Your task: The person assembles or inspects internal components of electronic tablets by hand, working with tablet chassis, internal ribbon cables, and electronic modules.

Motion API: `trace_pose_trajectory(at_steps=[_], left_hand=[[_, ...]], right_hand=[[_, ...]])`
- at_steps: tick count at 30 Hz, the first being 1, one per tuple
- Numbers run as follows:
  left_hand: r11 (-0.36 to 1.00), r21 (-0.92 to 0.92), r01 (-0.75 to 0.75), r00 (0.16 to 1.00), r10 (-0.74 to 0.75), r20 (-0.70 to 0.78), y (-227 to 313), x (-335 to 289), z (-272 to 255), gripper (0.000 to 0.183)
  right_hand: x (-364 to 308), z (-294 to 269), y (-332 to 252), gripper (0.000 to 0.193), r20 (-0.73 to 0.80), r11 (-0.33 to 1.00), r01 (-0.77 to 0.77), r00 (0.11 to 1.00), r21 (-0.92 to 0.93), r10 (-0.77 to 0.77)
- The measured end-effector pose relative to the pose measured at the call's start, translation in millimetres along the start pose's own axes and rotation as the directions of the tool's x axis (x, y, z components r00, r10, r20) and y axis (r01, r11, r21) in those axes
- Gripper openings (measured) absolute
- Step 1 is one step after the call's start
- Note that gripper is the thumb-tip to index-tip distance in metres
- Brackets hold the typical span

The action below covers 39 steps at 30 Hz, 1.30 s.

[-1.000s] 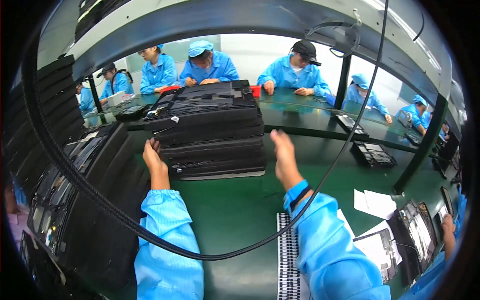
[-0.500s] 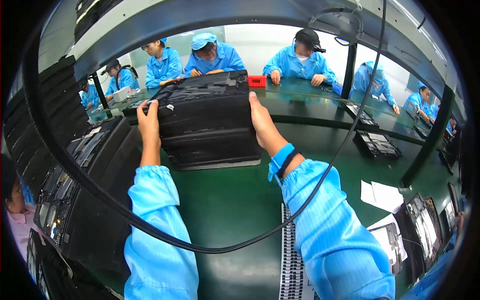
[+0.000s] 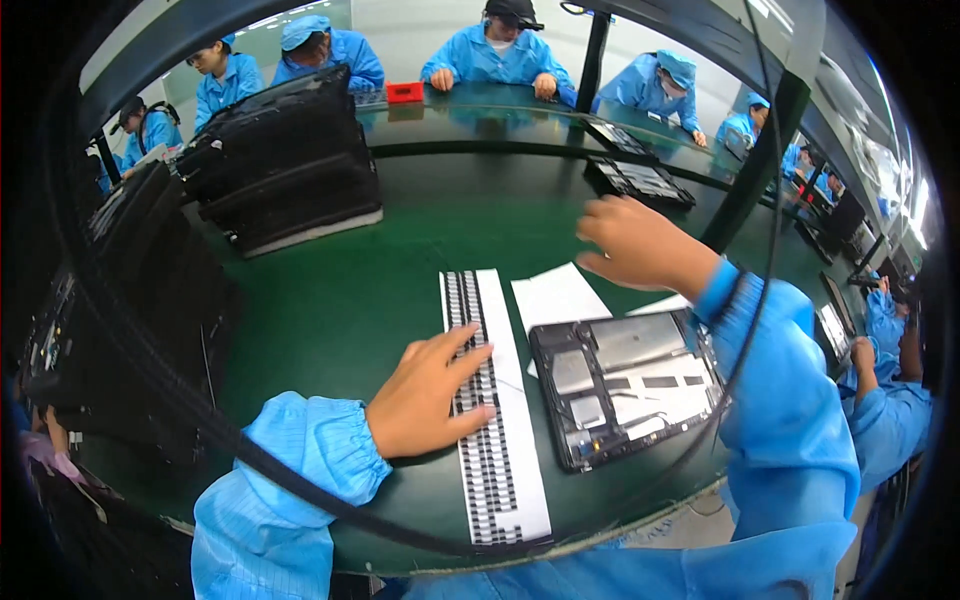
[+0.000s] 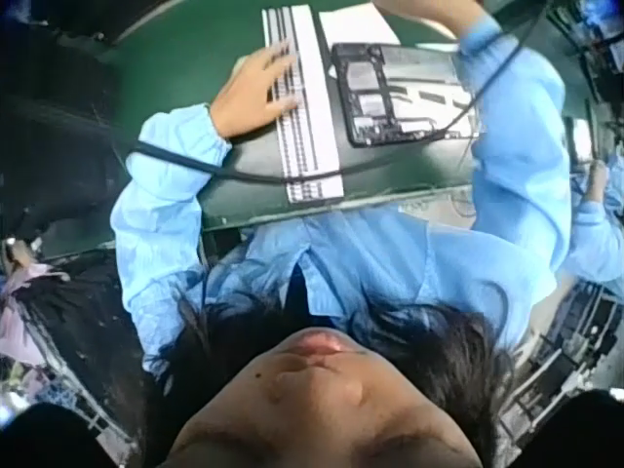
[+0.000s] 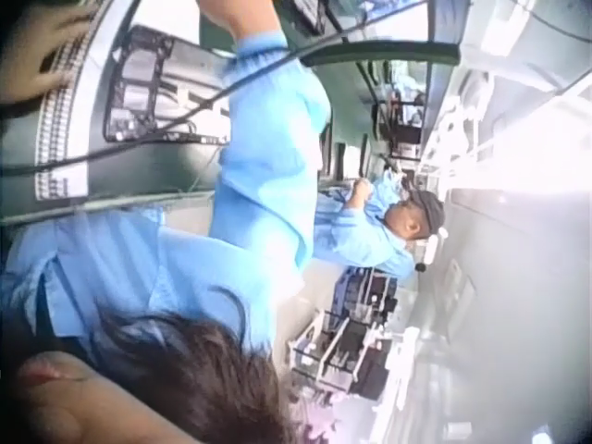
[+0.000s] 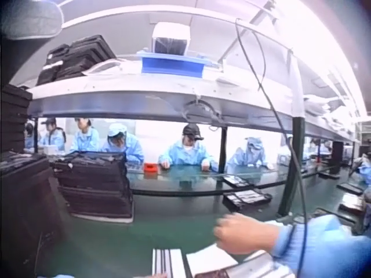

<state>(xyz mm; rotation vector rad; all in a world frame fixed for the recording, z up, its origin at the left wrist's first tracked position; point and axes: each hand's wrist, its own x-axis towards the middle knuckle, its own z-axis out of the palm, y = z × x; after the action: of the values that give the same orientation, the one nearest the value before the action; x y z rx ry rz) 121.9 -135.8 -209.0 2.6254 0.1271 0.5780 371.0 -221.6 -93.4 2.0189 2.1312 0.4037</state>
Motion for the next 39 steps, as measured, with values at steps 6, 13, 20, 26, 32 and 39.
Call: trace_pose_trajectory(at_steps=[6, 13, 20, 26, 32, 39], left_hand=[[0.991, 0.133, 0.025, 0.985, -0.047, 0.166, 34, -26, 0, 0.063], [0.993, 0.114, 0.017, 0.999, -0.013, -0.037, 18, -9, -4, 0.062], [0.974, 0.190, 0.121, 0.992, -0.114, -0.051, -18, 29, 12, 0.049], [0.974, 0.176, 0.144, 0.990, -0.141, -0.032, -23, 31, 6, 0.045], [0.974, 0.193, 0.116, 0.993, -0.107, -0.057, -22, 35, 9, 0.045], [0.977, 0.183, 0.109, 0.993, -0.099, -0.062, -31, 31, 10, 0.046]], right_hand=[[-135, -14, -61, 0.015, -0.032, 0.685, -0.138, 0.973, 0.715, 0.229], [-54, 21, -94, 0.010, -0.202, 0.569, 0.021, 0.945, 0.822, 0.256], [56, 102, -88, 0.009, -0.314, 0.735, -0.176, 0.821, 0.655, 0.476], [66, 79, -112, 0.011, -0.254, 0.758, -0.230, 0.849, 0.611, 0.463], [69, 75, -106, 0.015, -0.139, 0.690, -0.282, 0.862, 0.667, 0.487], [-2, 52, -90, 0.015, -0.286, 0.718, -0.040, 0.900, 0.695, 0.327]])
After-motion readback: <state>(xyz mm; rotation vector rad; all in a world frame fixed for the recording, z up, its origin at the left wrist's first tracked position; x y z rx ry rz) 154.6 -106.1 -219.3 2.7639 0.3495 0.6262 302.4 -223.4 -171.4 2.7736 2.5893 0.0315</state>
